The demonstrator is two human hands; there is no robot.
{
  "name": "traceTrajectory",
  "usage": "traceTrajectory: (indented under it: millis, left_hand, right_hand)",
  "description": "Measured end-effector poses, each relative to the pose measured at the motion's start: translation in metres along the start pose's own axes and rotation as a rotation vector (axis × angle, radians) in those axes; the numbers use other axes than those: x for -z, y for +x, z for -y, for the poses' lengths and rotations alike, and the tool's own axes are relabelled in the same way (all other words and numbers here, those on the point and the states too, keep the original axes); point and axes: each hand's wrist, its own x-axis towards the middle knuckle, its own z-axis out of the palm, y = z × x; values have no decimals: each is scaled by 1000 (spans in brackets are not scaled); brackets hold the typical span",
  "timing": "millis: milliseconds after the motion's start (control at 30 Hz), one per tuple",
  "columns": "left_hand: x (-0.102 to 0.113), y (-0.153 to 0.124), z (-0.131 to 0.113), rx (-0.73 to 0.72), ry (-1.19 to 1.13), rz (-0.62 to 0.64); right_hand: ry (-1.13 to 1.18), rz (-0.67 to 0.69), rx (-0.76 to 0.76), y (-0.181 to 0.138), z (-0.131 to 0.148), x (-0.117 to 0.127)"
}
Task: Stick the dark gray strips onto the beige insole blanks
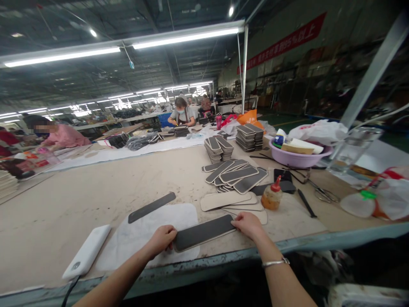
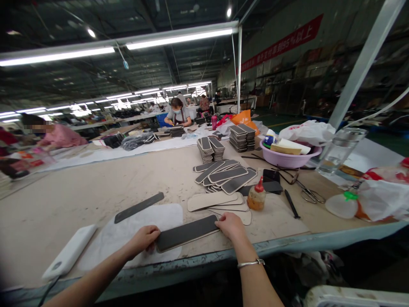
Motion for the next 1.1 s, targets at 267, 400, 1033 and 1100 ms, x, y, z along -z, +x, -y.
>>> traceTrajectory:
  millis: [267, 400, 1033, 1100]
  left_hand:
    - [1, 5, -8, 91, -128, 46]
    - [3, 3, -5, 113, -163, 66]
    - [0, 0, 2, -69, -4, 38]
    - [1, -5, 2, -97, 28, 2]
  right_hand:
    - [-98, 59, 18, -3, 4, 4]
    - [-161, 116, 43, 4, 1, 3]
    - [-165, 59, 9, 5, 3, -1]
    - [-174, 59, 20, 3, 4, 0]
